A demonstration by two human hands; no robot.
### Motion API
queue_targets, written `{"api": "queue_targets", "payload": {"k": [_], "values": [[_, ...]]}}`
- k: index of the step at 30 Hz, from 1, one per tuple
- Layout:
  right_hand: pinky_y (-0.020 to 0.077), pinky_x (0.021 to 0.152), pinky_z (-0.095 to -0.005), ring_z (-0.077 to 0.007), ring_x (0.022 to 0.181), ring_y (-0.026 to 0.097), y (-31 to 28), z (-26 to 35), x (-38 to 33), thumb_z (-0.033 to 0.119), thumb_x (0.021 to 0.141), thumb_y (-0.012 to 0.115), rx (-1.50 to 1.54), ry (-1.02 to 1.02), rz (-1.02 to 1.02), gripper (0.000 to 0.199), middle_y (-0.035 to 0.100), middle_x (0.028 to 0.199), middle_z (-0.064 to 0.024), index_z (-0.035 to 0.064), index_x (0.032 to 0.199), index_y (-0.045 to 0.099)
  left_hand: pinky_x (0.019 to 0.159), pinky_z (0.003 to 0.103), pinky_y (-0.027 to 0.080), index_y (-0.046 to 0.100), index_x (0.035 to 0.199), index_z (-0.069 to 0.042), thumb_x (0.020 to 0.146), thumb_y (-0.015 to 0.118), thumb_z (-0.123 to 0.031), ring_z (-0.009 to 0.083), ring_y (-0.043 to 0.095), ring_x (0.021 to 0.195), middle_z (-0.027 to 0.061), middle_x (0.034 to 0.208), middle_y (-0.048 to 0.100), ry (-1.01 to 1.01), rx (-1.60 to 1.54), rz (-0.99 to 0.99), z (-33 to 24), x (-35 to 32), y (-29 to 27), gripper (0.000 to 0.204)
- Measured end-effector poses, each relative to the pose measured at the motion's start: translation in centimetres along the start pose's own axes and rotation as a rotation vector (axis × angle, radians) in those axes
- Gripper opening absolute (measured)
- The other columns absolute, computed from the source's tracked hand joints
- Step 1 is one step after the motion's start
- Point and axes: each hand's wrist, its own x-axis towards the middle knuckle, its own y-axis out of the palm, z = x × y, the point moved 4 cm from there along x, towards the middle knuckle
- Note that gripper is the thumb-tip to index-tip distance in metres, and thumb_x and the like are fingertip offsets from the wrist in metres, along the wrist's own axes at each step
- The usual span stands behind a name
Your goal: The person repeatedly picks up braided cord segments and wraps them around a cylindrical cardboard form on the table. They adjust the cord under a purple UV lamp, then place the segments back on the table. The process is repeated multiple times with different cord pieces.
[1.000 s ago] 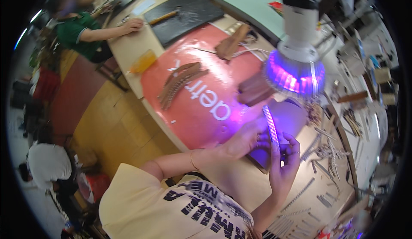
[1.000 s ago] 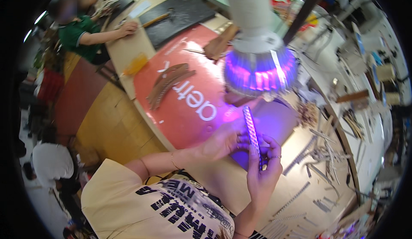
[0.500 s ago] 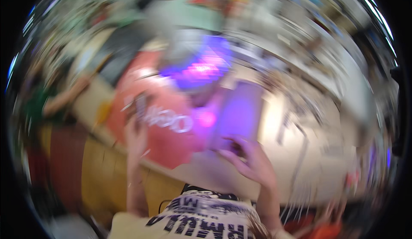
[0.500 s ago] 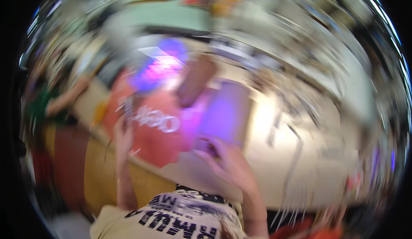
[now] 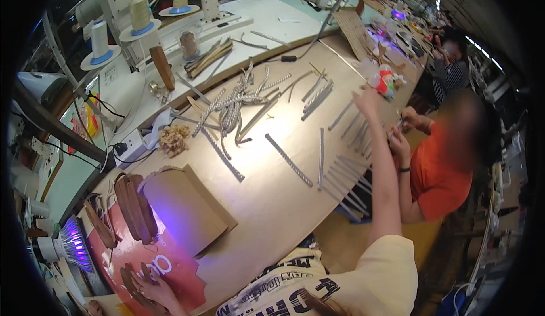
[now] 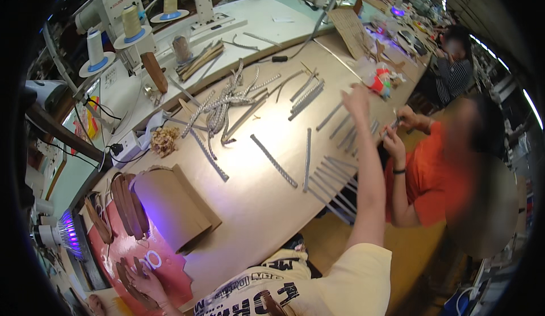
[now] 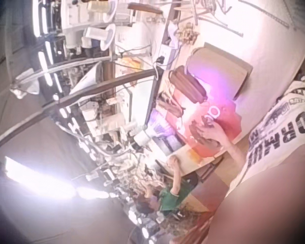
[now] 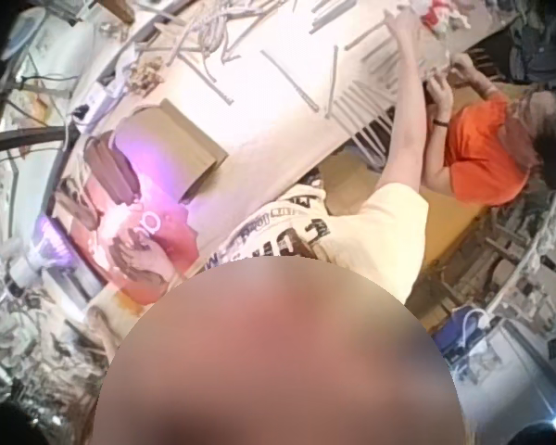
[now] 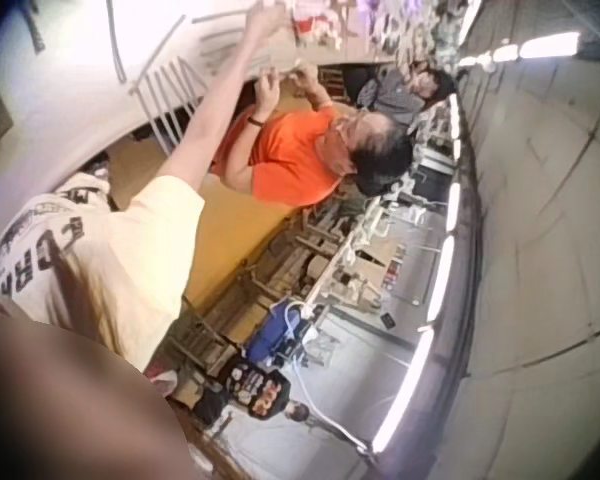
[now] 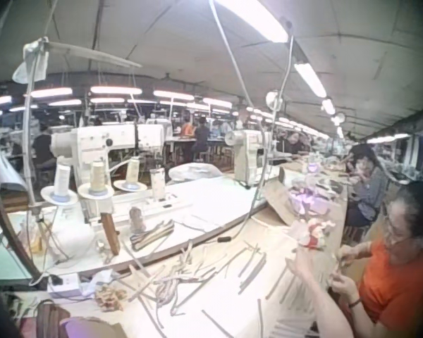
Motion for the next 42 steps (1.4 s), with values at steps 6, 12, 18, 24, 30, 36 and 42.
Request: {"api": "queue_targets", "payload": {"k": [6,12,18,24,30,36,42], "values": [[0.0510,0.079,-0.0460,-0.0369,0.096,0.064,1.4,-13.6,7.9,0.024,0.074,0.078,-0.067,-0.079,0.035,0.042,0.067,0.104,-0.0179,0.0059,0.107,0.061,0.112,0.056,0.025,0.043,0.144,-0.010,0.095,0.053,-0.042,0.0420,0.035,0.137,0.0181,0.148,0.042,0.069,0.012,-0.149,-4.9,1.3,-5.7,0.059],[0.0523,0.085,-0.0397,-0.0288,0.103,0.064,7.1,2.2,17.3,0.030,0.086,0.064,-0.014,-0.507,0.218,0.044,0.065,0.116,-0.0123,0.0085,0.124,0.057,0.117,0.053,0.016,0.046,0.139,-0.005,0.089,0.063,-0.017,0.0431,0.025,0.142,0.0256,0.153,0.025,-0.255,0.269,-0.194,-5.2,-0.7,-9.3,0.054],[0.0540,0.081,-0.0431,-0.0320,0.097,0.067,3.9,-17.1,13.1,0.049,0.082,0.069,-0.171,-0.114,0.207,0.065,0.069,0.109,-0.0143,0.0105,0.132,0.054,0.113,0.051,0.024,0.050,0.136,-0.001,0.093,0.060,-0.030,0.0424,0.032,0.138,0.0283,0.148,0.034,-0.193,0.326,-0.220,-2.4,-1.7,-10.1,0.053],[0.0477,0.060,-0.0280,-0.0128,0.069,0.062,0.1,-20.1,18.5,0.048,0.083,0.069,0.630,0.347,0.327,0.048,0.067,0.084,-0.0024,0.0040,0.103,0.070,0.109,0.047,0.034,0.051,0.135,0.002,0.096,0.055,-0.032,0.0408,0.042,0.132,0.0280,0.141,0.045,0.150,0.328,-0.592,-8.8,2.2,-13.2,0.052],[0.0533,0.082,-0.0362,-0.0165,0.087,0.066,-5.5,-0.1,10.4,0.052,0.082,0.068,1.488,0.205,0.741,0.059,0.067,0.101,-0.0061,0.0060,0.119,0.059,0.109,0.046,0.035,0.047,0.137,0.002,0.097,0.054,-0.032,0.0390,0.043,0.132,0.0263,0.142,0.044,0.552,-0.675,-0.696,-22.1,0.7,-11.9,0.052],[0.0518,0.087,-0.0302,-0.0170,0.098,0.065,-5.0,18.0,-3.1,0.027,0.078,0.078,1.620,0.155,1.270,0.058,0.064,0.110,-0.0120,-0.0065,0.119,0.054,0.109,0.045,0.035,0.044,0.139,0.002,0.098,0.052,-0.031,0.0372,0.043,0.133,0.0245,0.143,0.043,0.632,-1.204,-0.122,-32.4,-1.4,-13.6,0.053],[0.0493,0.088,-0.0296,-0.0122,0.097,0.063,-7.8,28.7,-12.1,0.030,0.087,0.071,1.881,-0.026,1.726,0.047,0.067,0.109,-0.0066,-0.0014,0.120,0.058,0.103,0.040,0.043,0.031,0.146,0.000,0.105,0.036,-0.042,0.0300,0.056,0.120,0.0225,0.136,0.050,-0.081,-1.685,1.055,-34.2,-1.0,-10.1,0.059]]}}
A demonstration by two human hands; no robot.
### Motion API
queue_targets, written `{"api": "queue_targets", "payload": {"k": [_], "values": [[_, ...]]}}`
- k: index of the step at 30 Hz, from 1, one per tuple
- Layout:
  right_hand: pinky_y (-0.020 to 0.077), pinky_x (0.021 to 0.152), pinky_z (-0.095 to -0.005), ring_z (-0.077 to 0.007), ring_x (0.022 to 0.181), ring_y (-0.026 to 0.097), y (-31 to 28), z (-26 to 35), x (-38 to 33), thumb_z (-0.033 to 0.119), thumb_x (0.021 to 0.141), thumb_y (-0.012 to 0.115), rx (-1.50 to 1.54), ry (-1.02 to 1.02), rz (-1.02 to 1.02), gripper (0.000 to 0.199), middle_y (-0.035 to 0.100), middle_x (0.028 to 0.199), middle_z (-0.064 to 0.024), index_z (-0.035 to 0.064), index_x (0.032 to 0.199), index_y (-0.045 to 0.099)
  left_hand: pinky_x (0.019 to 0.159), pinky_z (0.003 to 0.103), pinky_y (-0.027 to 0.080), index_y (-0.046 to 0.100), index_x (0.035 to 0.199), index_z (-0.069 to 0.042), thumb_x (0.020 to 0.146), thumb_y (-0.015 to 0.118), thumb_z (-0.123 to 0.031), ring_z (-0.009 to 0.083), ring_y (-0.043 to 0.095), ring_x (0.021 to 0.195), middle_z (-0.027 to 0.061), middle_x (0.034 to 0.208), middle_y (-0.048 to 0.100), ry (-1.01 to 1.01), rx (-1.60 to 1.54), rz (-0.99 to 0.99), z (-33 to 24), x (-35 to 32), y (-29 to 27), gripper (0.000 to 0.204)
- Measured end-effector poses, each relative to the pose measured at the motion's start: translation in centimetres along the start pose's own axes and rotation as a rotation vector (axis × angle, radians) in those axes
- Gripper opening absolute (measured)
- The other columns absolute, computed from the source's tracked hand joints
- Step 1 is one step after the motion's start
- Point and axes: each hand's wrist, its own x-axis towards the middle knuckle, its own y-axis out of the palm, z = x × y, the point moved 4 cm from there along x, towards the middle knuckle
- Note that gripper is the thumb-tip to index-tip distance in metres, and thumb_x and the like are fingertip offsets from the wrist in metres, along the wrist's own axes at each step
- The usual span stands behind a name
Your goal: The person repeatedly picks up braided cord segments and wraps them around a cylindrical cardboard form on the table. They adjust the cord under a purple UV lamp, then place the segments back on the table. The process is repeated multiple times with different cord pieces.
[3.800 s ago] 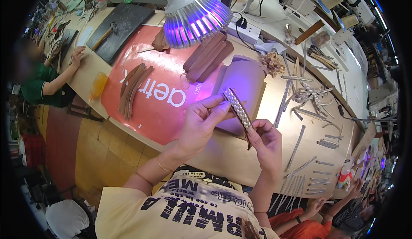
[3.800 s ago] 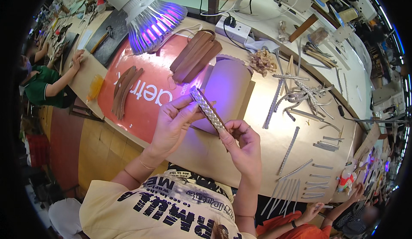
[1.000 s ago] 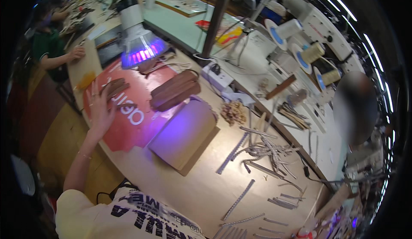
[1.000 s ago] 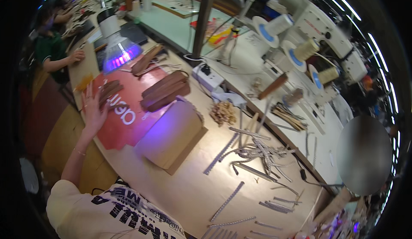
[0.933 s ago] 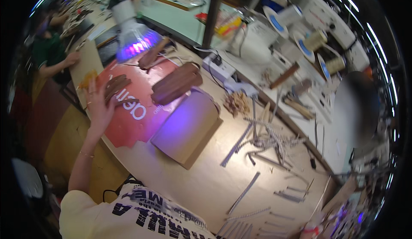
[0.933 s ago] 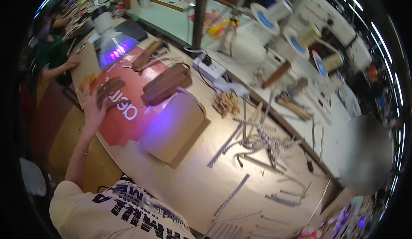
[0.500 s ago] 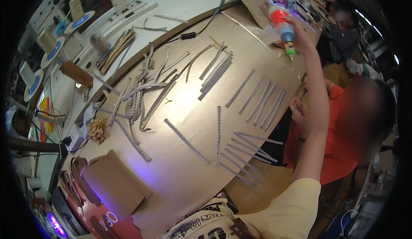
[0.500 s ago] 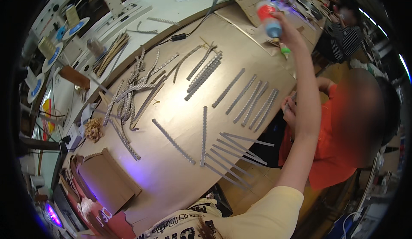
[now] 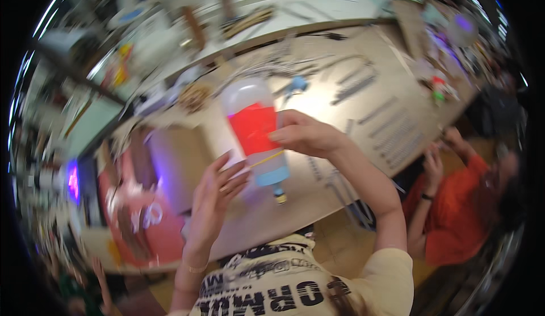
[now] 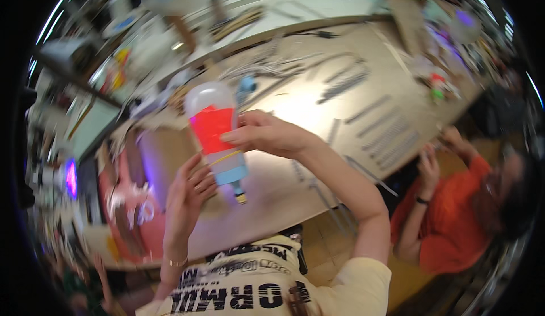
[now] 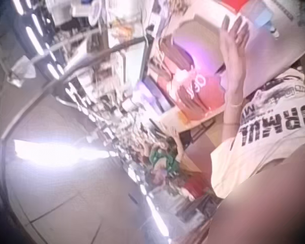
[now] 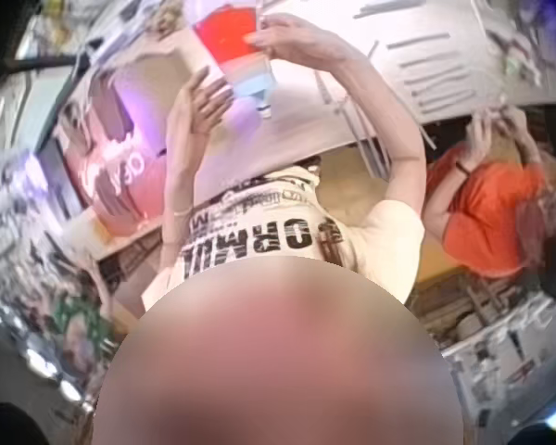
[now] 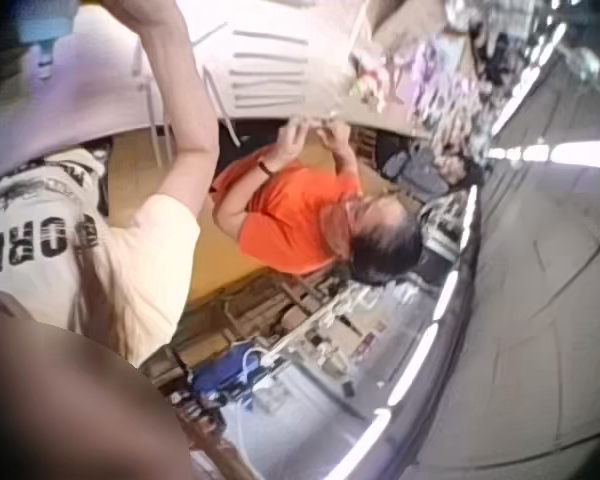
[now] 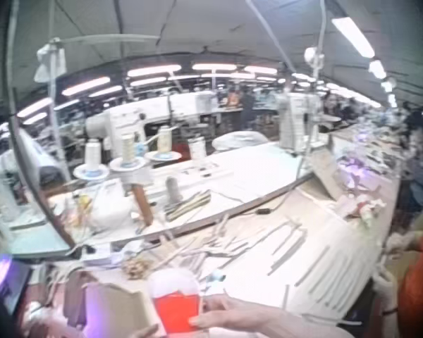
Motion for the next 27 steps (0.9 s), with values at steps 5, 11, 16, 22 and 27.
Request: {"api": "queue_targets", "payload": {"k": [5,11,16,22,27], "values": [[0.0483,0.094,-0.0323,-0.0148,0.101,0.063,4.0,-3.3,4.1,0.026,0.085,0.075,-0.064,0.109,0.004,0.051,0.066,0.111,-0.0095,-0.0045,0.121,0.056,0.101,0.039,0.046,0.021,0.149,0.002,0.105,0.035,-0.041,0.0260,0.055,0.121,0.0211,0.133,0.053,-0.058,-0.260,0.069,-0.5,-2.2,-2.7,0.063],[0.0496,0.092,-0.0311,-0.0162,0.099,0.064,8.9,-6.6,9.1,0.025,0.080,0.080,-0.287,0.267,-0.115,0.057,0.066,0.112,-0.0105,-0.0061,0.121,0.054,0.086,0.032,0.051,0.023,0.149,0.001,0.100,0.053,-0.037,0.0170,0.059,0.106,0.0128,0.124,0.057,0.096,-0.113,-0.107,-0.9,-5.9,-7.1,0.069],[0.0514,0.086,-0.0288,-0.0148,0.095,0.062,15.5,-10.3,12.8,0.022,0.085,0.076,-0.425,0.218,0.203,0.062,0.063,0.112,-0.0088,-0.0015,0.133,0.045,0.069,0.026,0.050,0.032,0.143,-0.004,0.095,0.063,-0.033,0.0121,0.061,0.090,0.0080,0.112,0.062,0.071,-0.183,-0.241,0.3,-10.4,-13.5,0.064],[0.0497,0.077,-0.0274,-0.0132,0.085,0.062,18.5,-10.5,13.6,-0.001,0.088,0.066,-0.616,0.245,0.392,0.039,0.068,0.093,-0.0084,-0.0025,0.125,0.057,0.063,0.023,0.047,0.042,0.140,-0.006,0.089,0.068,-0.029,0.0093,0.059,0.081,0.0066,0.108,0.065,0.143,0.061,-0.605,-0.8,-24.4,-27.6,0.062],[0.0465,0.078,-0.0258,-0.0116,0.082,0.058,17.5,-11.0,11.5,0.009,0.095,0.061,-0.673,0.388,0.283,0.017,0.068,0.095,-0.0070,-0.0014,0.109,0.062,0.081,0.028,0.049,0.042,0.144,-0.009,0.082,0.077,-0.028,0.0124,0.056,0.102,0.0047,0.120,0.060,0.004,0.427,-1.263,-0.9,-36.6,-42.9,0.074]]}}
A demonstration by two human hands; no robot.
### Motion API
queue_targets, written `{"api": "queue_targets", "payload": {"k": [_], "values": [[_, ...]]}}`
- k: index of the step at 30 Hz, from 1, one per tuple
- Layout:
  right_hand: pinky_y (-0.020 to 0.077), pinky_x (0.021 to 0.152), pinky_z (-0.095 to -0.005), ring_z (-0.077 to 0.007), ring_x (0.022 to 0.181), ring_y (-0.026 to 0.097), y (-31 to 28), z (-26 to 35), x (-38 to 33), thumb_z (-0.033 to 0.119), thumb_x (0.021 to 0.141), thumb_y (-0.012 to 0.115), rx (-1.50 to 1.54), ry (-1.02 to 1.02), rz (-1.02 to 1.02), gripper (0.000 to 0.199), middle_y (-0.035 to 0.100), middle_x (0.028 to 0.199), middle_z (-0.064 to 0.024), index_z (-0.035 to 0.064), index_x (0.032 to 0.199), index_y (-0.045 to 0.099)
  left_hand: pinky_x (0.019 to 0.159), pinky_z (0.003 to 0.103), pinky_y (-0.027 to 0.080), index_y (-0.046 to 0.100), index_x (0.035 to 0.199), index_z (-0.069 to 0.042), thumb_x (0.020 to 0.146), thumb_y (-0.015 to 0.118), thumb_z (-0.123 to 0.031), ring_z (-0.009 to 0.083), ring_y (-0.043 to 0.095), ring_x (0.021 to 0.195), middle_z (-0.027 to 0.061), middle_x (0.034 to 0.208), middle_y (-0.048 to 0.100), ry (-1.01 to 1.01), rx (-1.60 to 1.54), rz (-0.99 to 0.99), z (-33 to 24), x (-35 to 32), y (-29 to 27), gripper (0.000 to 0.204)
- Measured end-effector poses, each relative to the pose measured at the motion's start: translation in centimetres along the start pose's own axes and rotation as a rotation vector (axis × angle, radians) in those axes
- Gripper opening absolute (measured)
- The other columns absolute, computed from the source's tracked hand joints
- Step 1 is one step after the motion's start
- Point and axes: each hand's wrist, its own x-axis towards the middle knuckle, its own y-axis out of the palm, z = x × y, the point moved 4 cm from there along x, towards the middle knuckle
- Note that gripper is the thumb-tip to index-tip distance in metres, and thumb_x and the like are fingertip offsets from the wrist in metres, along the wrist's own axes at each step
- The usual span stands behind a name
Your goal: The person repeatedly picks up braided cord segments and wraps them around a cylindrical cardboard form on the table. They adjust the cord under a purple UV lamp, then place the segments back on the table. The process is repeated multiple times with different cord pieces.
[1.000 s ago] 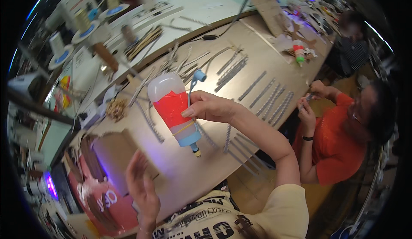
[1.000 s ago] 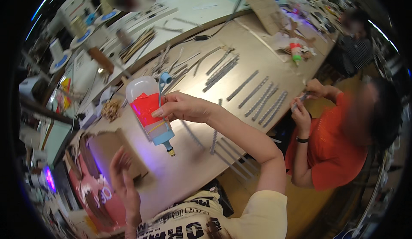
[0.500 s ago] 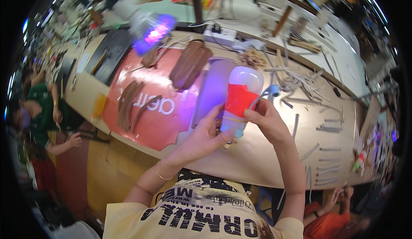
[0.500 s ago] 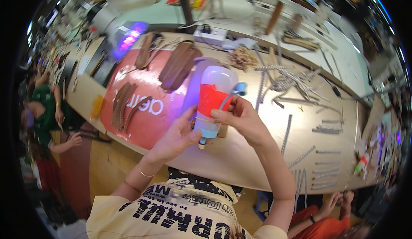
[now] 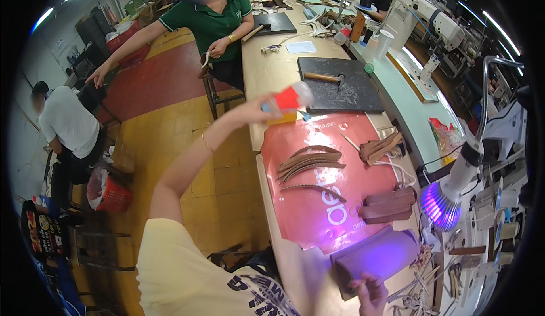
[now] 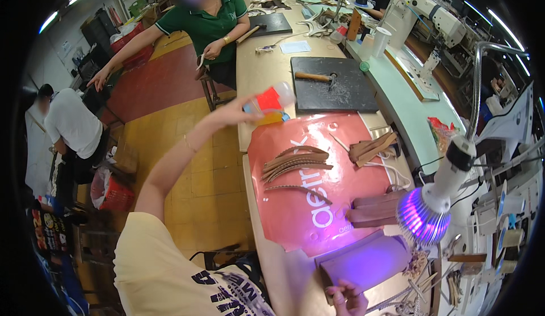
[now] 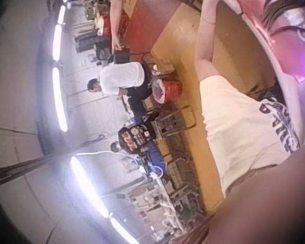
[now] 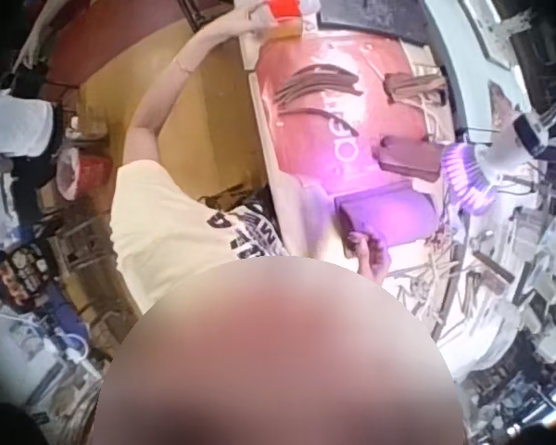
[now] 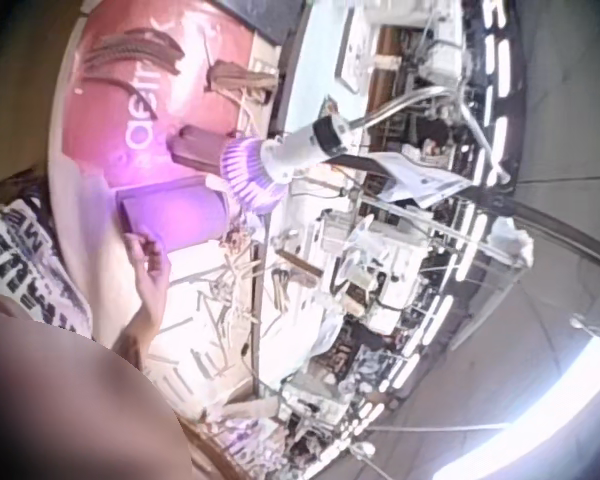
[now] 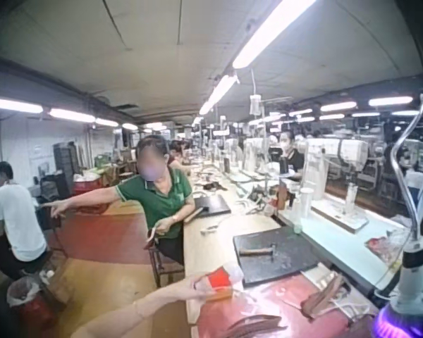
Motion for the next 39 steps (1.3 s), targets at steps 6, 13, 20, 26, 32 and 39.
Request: {"api": "queue_targets", "payload": {"k": [6,13,20,26,32,39], "values": [[0.0474,0.082,-0.0285,-0.0133,0.083,0.060,-2.1,-3.4,-3.5,0.008,0.094,0.060,0.168,-0.090,-0.405,0.019,0.065,0.087,-0.0062,-0.0009,0.111,0.062,0.097,0.039,0.048,0.049,0.137,-0.006,0.075,0.079,-0.038,0.0299,0.060,0.116,0.0198,0.125,0.060,0.096,0.577,-0.413,9.2,12.1,-8.6,0.076],[0.0522,0.069,-0.0260,-0.0126,0.080,0.063,-4.7,-9.6,-9.5,0.006,0.094,0.059,0.039,-0.037,-1.156,0.013,0.065,0.085,-0.0039,-0.0016,0.104,0.065,0.104,0.038,0.042,0.051,0.135,-0.006,0.092,0.065,-0.031,0.0237,0.055,0.118,0.0099,0.128,0.058,0.427,0.541,-0.155,10.8,17.9,-5.8,0.051],[0.0446,0.096,-0.0438,-0.0330,0.114,0.055,0.3,-17.6,-13.0,0.023,0.087,0.065,-0.733,0.282,-1.310,0.027,0.059,0.121,-0.0160,0.0040,0.107,0.065,0.102,0.040,0.043,0.051,0.134,-0.007,0.092,0.062,-0.035,0.0248,0.055,0.116,0.0101,0.127,0.058,1.001,0.453,-0.013,-4.0,4.0,20.7,0.052],[0.0362,0.110,-0.0452,-0.0367,0.133,0.042,1.9,-19.2,-13.0,0.031,0.095,0.057,-0.882,0.151,-1.348,0.042,0.047,0.139,-0.0236,-0.0012,0.123,0.057,0.101,0.042,0.044,0.051,0.134,-0.007,0.092,0.059,-0.038,0.0259,0.056,0.115,0.0102,0.127,0.058,1.117,0.204,0.664,-8.5,-13.7,35.5,0.053],[0.0345,0.111,-0.0447,-0.0374,0.134,0.039,1.9,-21.1,-12.5,0.028,0.093,0.059,-0.824,0.013,-1.422,0.040,0.044,0.138,-0.0259,-0.0025,0.119,0.055,0.099,0.043,0.045,0.051,0.134,-0.008,0.092,0.057,-0.041,0.0269,0.056,0.114,0.0104,0.126,0.058,1.188,0.141,1.087,-8.2,-25.3,41.2,0.054],[0.0361,0.109,-0.0443,-0.0387,0.131,0.042,2.1,-21.0,-12.7,0.024,0.087,0.061,-0.807,-0.073,-1.447,0.037,0.051,0.130,-0.0241,-0.0037,0.111,0.059,0.098,0.045,0.046,0.051,0.134,-0.008,0.092,0.054,-0.045,0.0280,0.057,0.112,0.0105,0.126,0.057,1.126,0.198,1.072,-6.0,-28.9,43.5,0.056]]}}
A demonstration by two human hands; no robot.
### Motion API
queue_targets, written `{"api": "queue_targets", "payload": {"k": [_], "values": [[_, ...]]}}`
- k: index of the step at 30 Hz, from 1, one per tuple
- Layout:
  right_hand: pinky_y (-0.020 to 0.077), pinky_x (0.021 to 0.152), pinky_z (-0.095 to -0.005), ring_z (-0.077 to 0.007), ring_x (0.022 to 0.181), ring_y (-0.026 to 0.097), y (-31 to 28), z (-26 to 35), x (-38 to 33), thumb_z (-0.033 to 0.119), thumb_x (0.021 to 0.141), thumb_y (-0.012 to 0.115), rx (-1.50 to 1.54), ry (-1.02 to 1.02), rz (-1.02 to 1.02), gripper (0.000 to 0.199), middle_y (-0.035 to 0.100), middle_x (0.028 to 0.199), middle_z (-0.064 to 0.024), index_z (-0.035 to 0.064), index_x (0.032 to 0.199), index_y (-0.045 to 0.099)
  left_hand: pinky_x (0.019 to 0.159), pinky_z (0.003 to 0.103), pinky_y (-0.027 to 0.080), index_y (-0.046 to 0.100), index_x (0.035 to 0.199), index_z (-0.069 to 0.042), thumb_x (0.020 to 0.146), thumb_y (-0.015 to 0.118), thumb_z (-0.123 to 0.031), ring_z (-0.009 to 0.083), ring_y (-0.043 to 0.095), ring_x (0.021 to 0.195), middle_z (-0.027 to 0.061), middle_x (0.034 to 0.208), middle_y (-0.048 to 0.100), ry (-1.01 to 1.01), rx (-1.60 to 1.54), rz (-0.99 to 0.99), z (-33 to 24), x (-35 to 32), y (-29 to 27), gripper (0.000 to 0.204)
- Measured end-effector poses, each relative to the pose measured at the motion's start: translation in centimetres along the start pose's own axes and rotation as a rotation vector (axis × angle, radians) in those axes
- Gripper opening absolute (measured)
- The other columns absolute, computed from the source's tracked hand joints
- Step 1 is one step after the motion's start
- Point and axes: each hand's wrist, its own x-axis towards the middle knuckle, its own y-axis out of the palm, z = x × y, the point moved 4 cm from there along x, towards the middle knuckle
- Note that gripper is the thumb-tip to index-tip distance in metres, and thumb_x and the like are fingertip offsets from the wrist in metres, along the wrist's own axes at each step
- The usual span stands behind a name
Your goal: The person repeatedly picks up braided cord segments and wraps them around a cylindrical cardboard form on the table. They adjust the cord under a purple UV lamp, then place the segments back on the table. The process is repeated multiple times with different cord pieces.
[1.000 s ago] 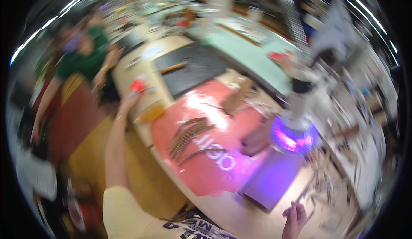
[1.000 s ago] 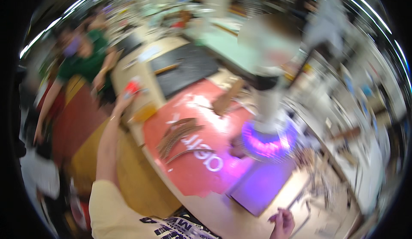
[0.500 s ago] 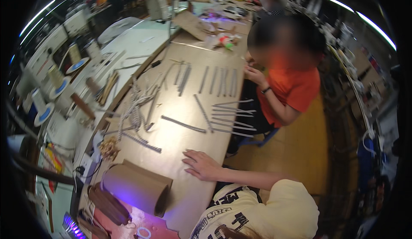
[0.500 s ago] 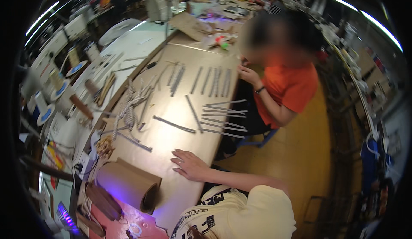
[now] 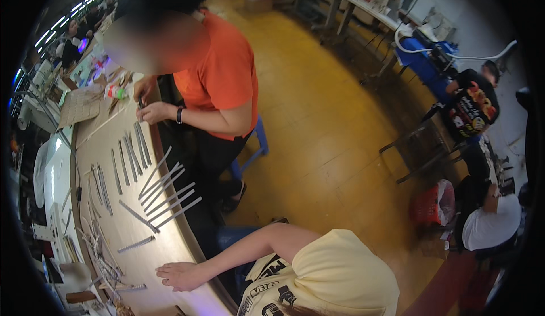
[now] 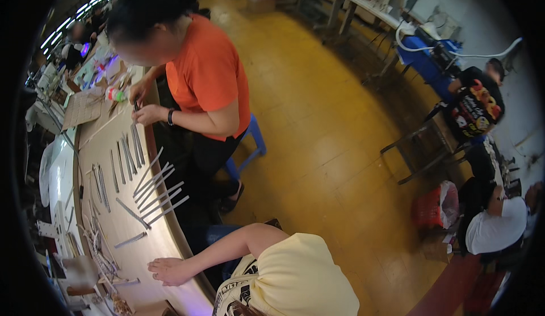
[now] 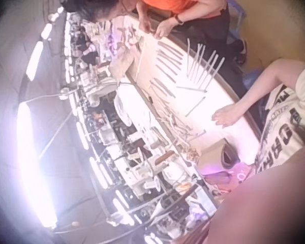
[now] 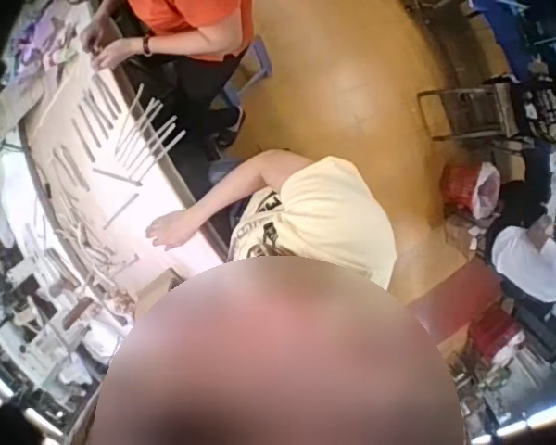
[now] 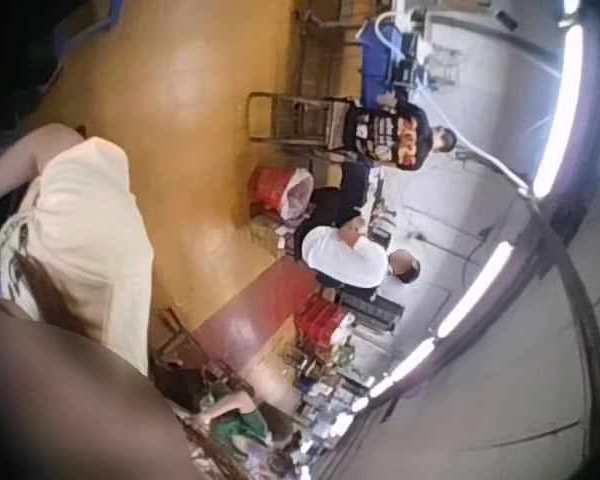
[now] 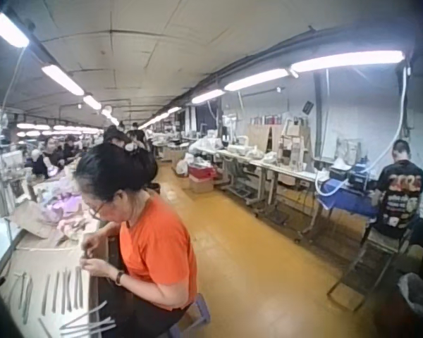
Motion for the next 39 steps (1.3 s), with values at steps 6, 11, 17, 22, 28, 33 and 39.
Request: {"api": "queue_targets", "payload": {"k": [6,11,17,22,28,33,39], "values": [[0.0374,0.107,-0.0471,-0.0387,0.120,0.050,2.2,-0.6,0.3,0.012,0.077,0.055,0.066,-0.037,-0.225,0.026,0.060,0.112,-0.0233,-0.0031,0.096,0.063,0.096,0.047,0.047,0.051,0.134,-0.009,0.092,0.051,-0.048,0.0291,0.057,0.111,0.0107,0.125,0.057,-0.485,0.060,-0.488,7.3,-11.1,-10.4,0.058],[0.0417,0.098,-0.0438,-0.0361,0.102,0.055,1.3,-0.9,1.1,0.013,0.074,0.065,0.277,-0.086,-0.130,0.026,0.062,0.104,-0.0200,-0.0013,0.096,0.065,0.095,0.048,0.048,0.051,0.134,-0.009,0.092,0.049,-0.051,0.0299,0.057,0.110,0.0108,0.125,0.057,-0.822,-0.137,-1.001,13.1,-28.1,-19.2,0.059],[0.0513,0.094,-0.0314,-0.0192,0.106,0.064,-2.7,-4.1,4.0,0.021,0.095,0.061,0.828,0.066,0.379,0.031,0.067,0.113,-0.0120,0.0008,0.119,0.062,0.094,0.050,0.049,0.050,0.134,-0.010,0.092,0.046,-0.054,0.0309,0.058,0.109,0.0109,0.124,0.057,-0.978,-0.573,-1.311,20.6,-36.9,-19.5,0.061],[0.0518,0.072,-0.0270,-0.0121,0.078,0.065,-4.0,-1.8,2.2,0.026,0.087,0.072,0.917,0.047,0.393,0.025,0.071,0.090,-0.0082,0.0040,0.099,0.071,0.082,0.046,0.055,0.061,0.112,-0.005,0.092,0.041,-0.055,0.0313,0.065,0.086,0.0132,0.106,0.066,-1.223,-0.539,-1.541,25.1,-42.2,-20.5,0.058],[0.0517,0.071,-0.0401,-0.0325,0.076,0.064,-7.1,4.5,-7.1,0.027,0.085,0.071,0.729,-0.274,1.141,0.024,0.065,0.081,-0.0133,0.0042,0.092,0.071,0.075,0.045,0.055,0.062,0.100,0.003,0.093,0.034,-0.057,0.0309,0.065,0.076,0.0169,0.083,0.068,-1.322,-0.312,-1.595,25.1,-44.2,-20.3,0.066],[0.0497,0.081,-0.0406,-0.0352,0.090,0.061,-6.4,5.3,-9.0,0.026,0.090,0.066,0.565,-0.147,1.272,0.029,0.059,0.099,-0.0161,0.0016,0.106,0.069,0.081,0.041,0.054,0.049,0.127,0.013,0.090,0.053,-0.058,0.0264,0.065,0.091,0.0189,0.115,0.062,-1.522,-0.086,-1.659,20.9,-42.2,-18.6,0.080],[0.0503,0.073,-0.0340,-0.0281,0.084,0.061,-4.5,6.1,-8.0,0.017,0.090,0.068,0.491,-0.122,1.544,0.024,0.058,0.098,-0.0135,0.0026,0.109,0.069,0.104,0.043,0.039,0.065,0.118,0.003,0.093,0.026,-0.069,0.0401,0.054,0.121,0.0296,0.126,0.058,-1.734,0.196,-1.380,16.5,-37.2,-17.3,0.086]]}}
